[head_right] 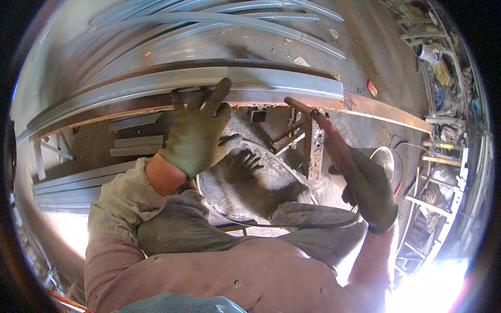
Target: The person welds curved metal bars to a frame using a welding torch, producing bright sparks. They repeatedly position bars, weld along seams, and adjust pieces while seated on the floor in a workshop.
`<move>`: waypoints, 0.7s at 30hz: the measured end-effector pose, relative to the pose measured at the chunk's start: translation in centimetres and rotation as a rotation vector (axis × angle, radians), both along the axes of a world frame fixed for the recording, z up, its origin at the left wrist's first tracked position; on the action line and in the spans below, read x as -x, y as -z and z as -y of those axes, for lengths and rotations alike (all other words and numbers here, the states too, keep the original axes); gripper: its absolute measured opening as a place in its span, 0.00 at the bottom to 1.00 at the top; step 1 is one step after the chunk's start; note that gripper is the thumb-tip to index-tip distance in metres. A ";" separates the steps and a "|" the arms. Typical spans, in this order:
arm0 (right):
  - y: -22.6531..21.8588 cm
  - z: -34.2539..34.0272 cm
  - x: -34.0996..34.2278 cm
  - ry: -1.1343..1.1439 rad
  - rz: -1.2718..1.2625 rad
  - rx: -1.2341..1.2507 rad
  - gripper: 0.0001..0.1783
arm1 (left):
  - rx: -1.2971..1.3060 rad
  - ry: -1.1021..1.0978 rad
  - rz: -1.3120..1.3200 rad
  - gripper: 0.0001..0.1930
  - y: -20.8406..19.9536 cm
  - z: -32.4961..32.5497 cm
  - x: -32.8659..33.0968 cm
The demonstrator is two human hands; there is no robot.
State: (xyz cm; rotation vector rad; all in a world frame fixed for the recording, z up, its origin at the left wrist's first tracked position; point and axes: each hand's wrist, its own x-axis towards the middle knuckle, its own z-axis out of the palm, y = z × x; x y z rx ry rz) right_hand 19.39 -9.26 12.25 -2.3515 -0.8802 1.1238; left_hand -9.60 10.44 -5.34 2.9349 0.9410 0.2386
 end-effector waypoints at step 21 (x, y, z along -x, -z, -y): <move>-2.2 -3.5 1.5 -0.012 0.000 -0.004 0.33 | 0.038 0.002 0.096 0.55 -0.2 0.0 0.4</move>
